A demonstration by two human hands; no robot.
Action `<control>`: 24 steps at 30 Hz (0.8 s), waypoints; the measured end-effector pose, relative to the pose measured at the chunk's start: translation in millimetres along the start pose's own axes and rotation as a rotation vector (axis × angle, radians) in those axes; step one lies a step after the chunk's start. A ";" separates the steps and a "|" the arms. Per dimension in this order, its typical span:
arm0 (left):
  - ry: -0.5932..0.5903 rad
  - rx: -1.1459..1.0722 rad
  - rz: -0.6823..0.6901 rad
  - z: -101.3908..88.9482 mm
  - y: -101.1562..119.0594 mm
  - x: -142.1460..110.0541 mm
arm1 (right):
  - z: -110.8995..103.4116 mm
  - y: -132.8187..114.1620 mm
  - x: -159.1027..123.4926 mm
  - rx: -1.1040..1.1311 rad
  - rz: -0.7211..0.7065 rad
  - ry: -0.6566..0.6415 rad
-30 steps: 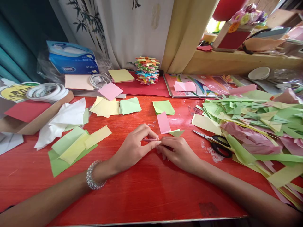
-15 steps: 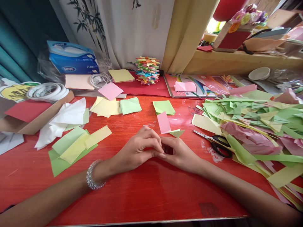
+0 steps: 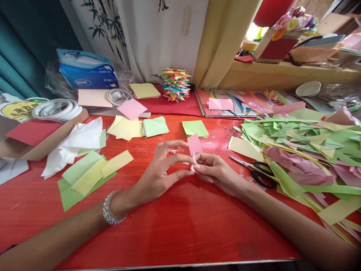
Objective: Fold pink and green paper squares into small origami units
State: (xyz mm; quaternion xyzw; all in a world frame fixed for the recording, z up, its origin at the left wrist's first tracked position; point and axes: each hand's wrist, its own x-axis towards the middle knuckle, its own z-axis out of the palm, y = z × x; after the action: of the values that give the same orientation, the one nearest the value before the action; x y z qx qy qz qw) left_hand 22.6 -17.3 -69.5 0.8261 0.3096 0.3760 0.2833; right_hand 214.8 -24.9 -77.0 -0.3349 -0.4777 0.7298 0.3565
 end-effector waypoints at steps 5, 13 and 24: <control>0.070 0.071 0.015 1.0 0.2 -0.4 | 4.6 0.8 -0.6 -0.013 -0.030 0.048; 0.029 0.096 0.145 0.2 1.4 -1.2 | 4.4 4.8 -0.3 -0.040 -0.059 0.027; 0.064 0.193 0.181 2.3 5.7 -2.5 | 6.5 6.4 -3.1 -0.077 -0.075 0.027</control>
State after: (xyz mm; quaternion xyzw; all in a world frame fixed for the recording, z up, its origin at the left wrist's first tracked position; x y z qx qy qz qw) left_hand 24.8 -23.3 -68.0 0.8616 0.2775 0.3948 0.1572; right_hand 209.8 -32.3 -80.5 -0.3402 -0.5128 0.6924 0.3767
